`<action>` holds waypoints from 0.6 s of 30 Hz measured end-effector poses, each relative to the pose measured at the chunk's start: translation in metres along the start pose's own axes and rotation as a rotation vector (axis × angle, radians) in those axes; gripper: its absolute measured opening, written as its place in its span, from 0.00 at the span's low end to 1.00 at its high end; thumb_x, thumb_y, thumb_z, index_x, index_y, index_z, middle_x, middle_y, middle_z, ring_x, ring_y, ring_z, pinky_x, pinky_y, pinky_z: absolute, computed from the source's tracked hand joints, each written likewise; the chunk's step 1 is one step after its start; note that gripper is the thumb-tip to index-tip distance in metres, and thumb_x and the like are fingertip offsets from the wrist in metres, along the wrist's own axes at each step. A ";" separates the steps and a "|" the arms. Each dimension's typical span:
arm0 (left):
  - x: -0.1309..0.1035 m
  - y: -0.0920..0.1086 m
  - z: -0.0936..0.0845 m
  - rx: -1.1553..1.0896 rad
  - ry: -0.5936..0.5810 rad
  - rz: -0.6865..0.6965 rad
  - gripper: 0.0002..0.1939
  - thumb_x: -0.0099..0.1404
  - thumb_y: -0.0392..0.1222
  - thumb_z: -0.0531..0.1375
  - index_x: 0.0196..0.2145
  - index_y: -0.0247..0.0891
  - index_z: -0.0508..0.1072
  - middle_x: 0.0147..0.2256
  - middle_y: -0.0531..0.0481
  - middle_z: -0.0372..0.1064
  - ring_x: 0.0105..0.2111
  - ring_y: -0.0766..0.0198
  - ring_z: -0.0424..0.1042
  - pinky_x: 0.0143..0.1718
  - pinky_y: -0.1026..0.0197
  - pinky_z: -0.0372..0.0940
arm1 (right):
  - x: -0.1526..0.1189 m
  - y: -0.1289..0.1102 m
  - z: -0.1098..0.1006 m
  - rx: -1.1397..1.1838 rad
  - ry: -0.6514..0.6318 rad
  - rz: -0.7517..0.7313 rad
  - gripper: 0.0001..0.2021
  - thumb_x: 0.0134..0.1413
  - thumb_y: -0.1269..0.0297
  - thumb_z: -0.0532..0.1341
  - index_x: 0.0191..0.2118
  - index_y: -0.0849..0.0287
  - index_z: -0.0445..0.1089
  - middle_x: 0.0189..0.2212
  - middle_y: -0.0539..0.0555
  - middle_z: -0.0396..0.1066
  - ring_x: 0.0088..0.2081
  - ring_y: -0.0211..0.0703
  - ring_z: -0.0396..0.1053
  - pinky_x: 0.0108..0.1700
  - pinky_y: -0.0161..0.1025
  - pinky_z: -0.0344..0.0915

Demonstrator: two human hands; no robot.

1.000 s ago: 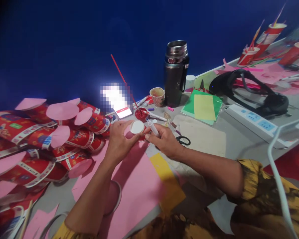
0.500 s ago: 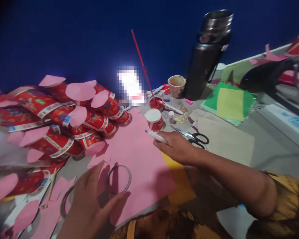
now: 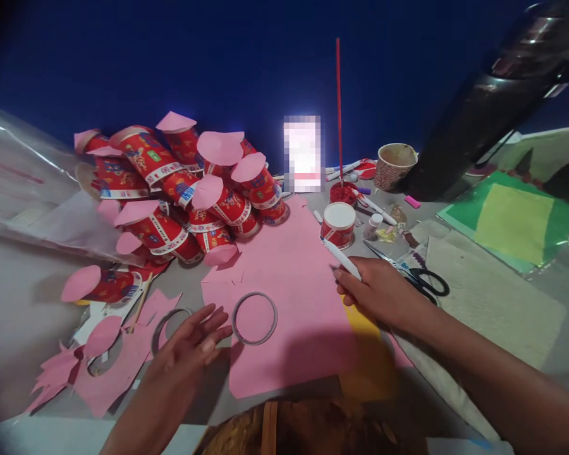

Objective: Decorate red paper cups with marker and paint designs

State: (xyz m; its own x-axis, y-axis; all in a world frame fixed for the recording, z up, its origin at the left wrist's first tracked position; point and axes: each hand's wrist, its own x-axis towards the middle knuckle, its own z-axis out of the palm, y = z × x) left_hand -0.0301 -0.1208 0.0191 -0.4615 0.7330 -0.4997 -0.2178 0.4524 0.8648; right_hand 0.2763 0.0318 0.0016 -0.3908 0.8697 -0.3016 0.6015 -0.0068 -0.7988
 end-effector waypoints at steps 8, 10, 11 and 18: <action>0.003 0.018 0.005 -0.087 -0.050 -0.102 0.30 0.55 0.50 0.79 0.53 0.41 0.81 0.56 0.40 0.78 0.44 0.50 0.81 0.36 0.56 0.73 | 0.006 0.002 0.004 0.234 -0.078 0.121 0.17 0.66 0.49 0.60 0.35 0.58 0.71 0.33 0.59 0.84 0.29 0.44 0.81 0.27 0.35 0.70; 0.005 0.016 0.004 0.044 -0.059 -0.049 0.30 0.57 0.55 0.76 0.55 0.42 0.80 0.58 0.39 0.77 0.47 0.49 0.81 0.39 0.55 0.74 | 0.006 -0.001 0.002 0.220 -0.096 0.114 0.15 0.66 0.51 0.60 0.36 0.58 0.72 0.34 0.58 0.84 0.29 0.44 0.81 0.27 0.35 0.70; 0.005 0.013 0.003 0.149 -0.048 0.004 0.32 0.58 0.57 0.75 0.56 0.43 0.79 0.59 0.40 0.77 0.49 0.47 0.81 0.42 0.53 0.74 | 0.005 -0.002 -0.001 0.202 -0.101 0.097 0.15 0.67 0.52 0.59 0.36 0.58 0.73 0.34 0.58 0.84 0.30 0.44 0.81 0.28 0.35 0.70; 0.022 -0.011 -0.016 0.997 -0.273 0.907 0.18 0.68 0.58 0.69 0.50 0.48 0.80 0.45 0.49 0.79 0.42 0.53 0.80 0.45 0.53 0.77 | -0.020 0.005 -0.029 -0.305 0.092 -0.021 0.14 0.67 0.55 0.57 0.36 0.57 0.76 0.34 0.57 0.82 0.35 0.49 0.78 0.38 0.40 0.65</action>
State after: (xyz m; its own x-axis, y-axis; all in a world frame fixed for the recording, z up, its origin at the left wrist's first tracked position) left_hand -0.0516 -0.1178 -0.0009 0.0983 0.9877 0.1218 0.8238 -0.1494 0.5469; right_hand 0.3076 0.0289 0.0187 -0.3490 0.9091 -0.2274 0.7806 0.1478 -0.6073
